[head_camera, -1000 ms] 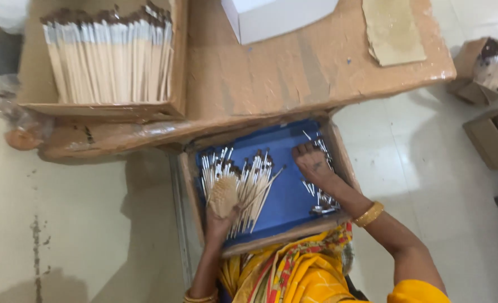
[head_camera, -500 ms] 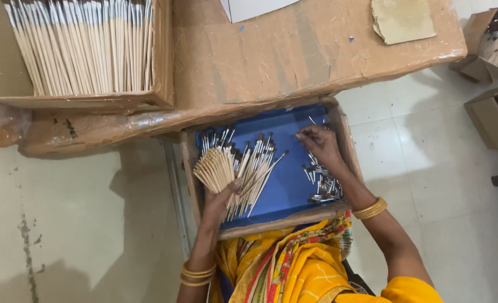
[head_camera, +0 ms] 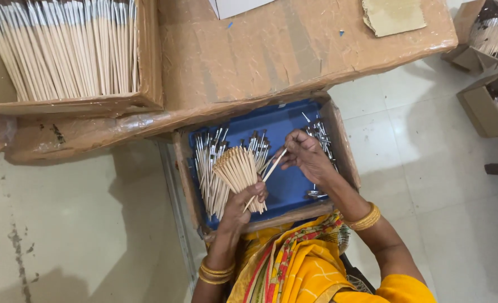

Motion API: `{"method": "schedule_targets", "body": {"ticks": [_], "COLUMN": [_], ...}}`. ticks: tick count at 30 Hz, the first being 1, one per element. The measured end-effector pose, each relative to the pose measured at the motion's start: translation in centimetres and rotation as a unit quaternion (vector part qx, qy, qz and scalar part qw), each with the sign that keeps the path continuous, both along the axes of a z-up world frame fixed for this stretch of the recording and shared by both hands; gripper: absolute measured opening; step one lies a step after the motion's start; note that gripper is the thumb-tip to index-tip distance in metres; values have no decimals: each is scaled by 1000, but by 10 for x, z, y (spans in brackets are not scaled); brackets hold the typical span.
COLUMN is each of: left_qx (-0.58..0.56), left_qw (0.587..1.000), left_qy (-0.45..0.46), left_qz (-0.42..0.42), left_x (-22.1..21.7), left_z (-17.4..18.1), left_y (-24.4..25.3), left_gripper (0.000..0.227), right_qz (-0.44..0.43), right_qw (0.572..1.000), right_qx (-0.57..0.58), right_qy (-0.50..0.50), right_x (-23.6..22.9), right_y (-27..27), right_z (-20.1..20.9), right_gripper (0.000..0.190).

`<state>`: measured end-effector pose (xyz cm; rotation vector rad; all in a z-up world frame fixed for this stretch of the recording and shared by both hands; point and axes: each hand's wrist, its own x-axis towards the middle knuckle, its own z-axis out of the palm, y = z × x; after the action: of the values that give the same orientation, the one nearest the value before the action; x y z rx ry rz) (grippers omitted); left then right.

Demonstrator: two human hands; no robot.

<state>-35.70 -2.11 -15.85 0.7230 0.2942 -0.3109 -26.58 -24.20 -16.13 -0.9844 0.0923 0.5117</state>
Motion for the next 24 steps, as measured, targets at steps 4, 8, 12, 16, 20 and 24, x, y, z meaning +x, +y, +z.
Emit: {"method": "schedule_targets", "body": {"ticks": [4,8,12,16,20,24], "left_qx": [-39,26,315,631,469,137], "left_qw": [999,999,947,646,836,989], "left_qy": [-11,-20,-53,-430,-286,-44], "left_qz": [-18,-42,-39,-3,-16,-32], "left_x": [3,4,5,0,-3,-2], "left_z": [0,-2,-14,-20,-8,-4], "left_y": [0,-2,-2,8,18,16], "left_gripper": [23,24,31,33,33,23], "right_qz": [6,39,5,-9,52,62], "right_qw": [1000,994,989,988,990,989], "right_qx": [-4,-39,-104,-153,-126,-78], "right_qy": [-27,-92,-106,-34,-46,-113], "right_x": [1,1,-4,-11,-3,2], "right_y": [-10,-11,3,10,9,6], "right_z": [4,2,-10,-29,-27,-48], "right_gripper": [8,9,11,13,11,13]}}
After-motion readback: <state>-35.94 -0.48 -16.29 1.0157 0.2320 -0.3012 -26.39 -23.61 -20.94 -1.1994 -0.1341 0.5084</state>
